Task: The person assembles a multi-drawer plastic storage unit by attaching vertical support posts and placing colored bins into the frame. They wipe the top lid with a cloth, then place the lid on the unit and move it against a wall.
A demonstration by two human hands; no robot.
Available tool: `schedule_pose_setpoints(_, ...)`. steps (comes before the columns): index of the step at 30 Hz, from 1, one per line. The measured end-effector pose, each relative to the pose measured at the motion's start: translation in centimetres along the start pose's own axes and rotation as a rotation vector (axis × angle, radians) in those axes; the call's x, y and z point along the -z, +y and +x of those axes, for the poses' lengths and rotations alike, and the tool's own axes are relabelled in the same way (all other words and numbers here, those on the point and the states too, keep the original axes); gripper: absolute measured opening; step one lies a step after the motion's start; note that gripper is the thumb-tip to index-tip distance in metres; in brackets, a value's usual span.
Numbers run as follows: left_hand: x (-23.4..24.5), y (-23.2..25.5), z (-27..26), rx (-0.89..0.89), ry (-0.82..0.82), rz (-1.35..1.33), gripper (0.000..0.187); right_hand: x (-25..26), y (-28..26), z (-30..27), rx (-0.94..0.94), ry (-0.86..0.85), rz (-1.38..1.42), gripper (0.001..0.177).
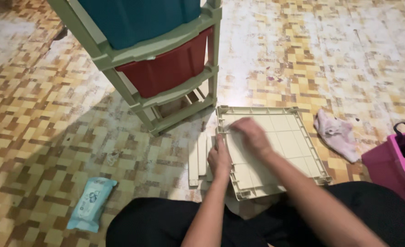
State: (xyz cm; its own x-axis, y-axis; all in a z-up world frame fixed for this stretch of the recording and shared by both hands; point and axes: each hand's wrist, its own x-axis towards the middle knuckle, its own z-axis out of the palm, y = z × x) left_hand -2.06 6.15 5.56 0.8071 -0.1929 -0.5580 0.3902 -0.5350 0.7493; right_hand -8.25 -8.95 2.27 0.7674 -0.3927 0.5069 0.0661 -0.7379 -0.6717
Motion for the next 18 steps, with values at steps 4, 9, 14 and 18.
schedule_pose_setpoints(4, 0.7, 1.9, -0.8, -0.03, -0.08, -0.088, 0.079, 9.4, 8.1, 0.4, -0.051, 0.117, -0.41, 0.027)
schedule_pose_setpoints(9, 1.2, 3.8, -1.1, -0.113, -0.056, -0.082, 0.077, 14.7, 12.8, -5.1, -0.471, -0.06, -0.671, 0.034)
schedule_pose_setpoints(14, 1.2, 4.8, -1.4, -0.025, -0.05, -0.223, 0.074, 12.7, 7.0, -8.6, -0.656, -0.391, -0.874, 0.02)
schedule_pose_setpoints(18, 1.6, 5.9, -3.6, -0.221, -0.001, -0.291, 0.069, 10.8, -4.7, -8.3, -0.716, -0.331, -0.482, 0.026)
